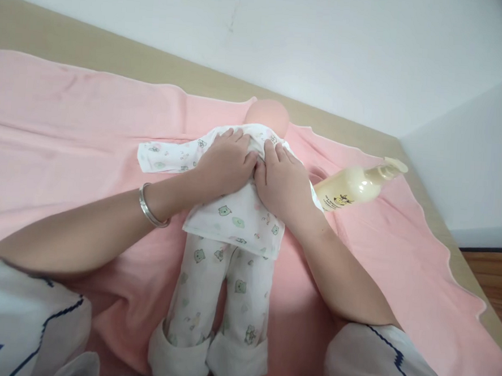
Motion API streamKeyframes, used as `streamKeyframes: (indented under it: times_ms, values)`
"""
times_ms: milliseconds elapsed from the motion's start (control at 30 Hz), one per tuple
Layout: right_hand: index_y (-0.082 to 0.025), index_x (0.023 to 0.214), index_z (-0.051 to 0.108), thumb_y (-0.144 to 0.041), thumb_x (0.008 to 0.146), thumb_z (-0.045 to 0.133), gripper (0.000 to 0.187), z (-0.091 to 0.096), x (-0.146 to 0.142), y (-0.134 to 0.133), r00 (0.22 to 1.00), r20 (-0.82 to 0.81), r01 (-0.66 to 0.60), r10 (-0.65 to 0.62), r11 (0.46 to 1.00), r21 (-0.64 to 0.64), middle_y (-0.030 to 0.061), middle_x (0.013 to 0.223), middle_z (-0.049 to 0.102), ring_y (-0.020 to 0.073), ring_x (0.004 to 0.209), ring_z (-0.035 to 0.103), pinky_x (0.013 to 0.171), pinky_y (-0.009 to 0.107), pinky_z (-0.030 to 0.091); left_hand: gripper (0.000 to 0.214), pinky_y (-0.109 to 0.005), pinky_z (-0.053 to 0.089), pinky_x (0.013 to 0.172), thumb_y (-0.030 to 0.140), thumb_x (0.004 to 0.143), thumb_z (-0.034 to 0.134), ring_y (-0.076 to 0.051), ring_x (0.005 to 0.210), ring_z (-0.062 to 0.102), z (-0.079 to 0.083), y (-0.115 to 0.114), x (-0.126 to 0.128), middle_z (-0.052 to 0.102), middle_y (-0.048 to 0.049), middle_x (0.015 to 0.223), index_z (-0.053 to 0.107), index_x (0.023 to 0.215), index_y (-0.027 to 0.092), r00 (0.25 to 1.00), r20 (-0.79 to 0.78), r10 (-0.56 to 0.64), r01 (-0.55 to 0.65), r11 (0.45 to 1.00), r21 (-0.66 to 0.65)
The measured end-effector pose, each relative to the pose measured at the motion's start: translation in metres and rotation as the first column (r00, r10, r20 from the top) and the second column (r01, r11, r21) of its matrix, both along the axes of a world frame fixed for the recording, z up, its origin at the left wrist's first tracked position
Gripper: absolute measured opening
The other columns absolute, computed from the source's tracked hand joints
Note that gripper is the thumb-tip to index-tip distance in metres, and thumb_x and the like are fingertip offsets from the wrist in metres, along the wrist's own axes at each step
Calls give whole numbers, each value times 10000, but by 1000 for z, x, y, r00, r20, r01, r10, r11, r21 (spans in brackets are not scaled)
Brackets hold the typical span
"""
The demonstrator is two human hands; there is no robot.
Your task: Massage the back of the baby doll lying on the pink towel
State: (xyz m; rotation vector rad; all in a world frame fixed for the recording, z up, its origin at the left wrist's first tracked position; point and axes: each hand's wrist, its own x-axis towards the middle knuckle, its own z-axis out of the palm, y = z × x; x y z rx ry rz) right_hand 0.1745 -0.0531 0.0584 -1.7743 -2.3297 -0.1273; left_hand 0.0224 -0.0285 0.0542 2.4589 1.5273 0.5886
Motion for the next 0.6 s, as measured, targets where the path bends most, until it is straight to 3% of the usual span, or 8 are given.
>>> streamKeyframes:
  times_ms: [133,267,433,600]
  values:
    - [-7,1576,448,-281,1068,291,598,1,-1,-1,1000,19,9,-9,1000,-16,265,1587,521,393,1515,485,1219,569,442,509,-520,352,1296,294,1036,277,-360,1430,517,-5,3,0,592,-238,1465,612,1305,20,998,52,43,-41,998,-40]
    - [-6,1574,445,-288,1071,309,593,2,-8,-16,1000,18,12,-12,1000,14,295,1586,508,411,1520,474,1199,602,453,528,-514,335,1306,324,1036,285,-346,1446,507,-6,2,1,566,-230,1517,587,1357,33,992,104,67,-61,997,-55]
    - [18,1540,486,-254,1069,299,575,5,-14,-28,999,32,-18,17,999,41,305,1583,506,400,1522,476,1226,585,438,473,-503,432,1228,311,1040,278,-328,1290,596,-1,1,1,667,-205,1346,640,1237,76,995,82,55,-53,998,-24]
    - [-7,1568,448,-208,1042,275,589,9,-5,-2,998,-45,35,-39,994,-99,250,1621,488,383,1551,445,1224,599,448,342,-514,562,1067,238,1016,352,-330,1117,674,16,-17,1,713,-173,1079,673,1008,121,990,-127,61,-57,998,34]
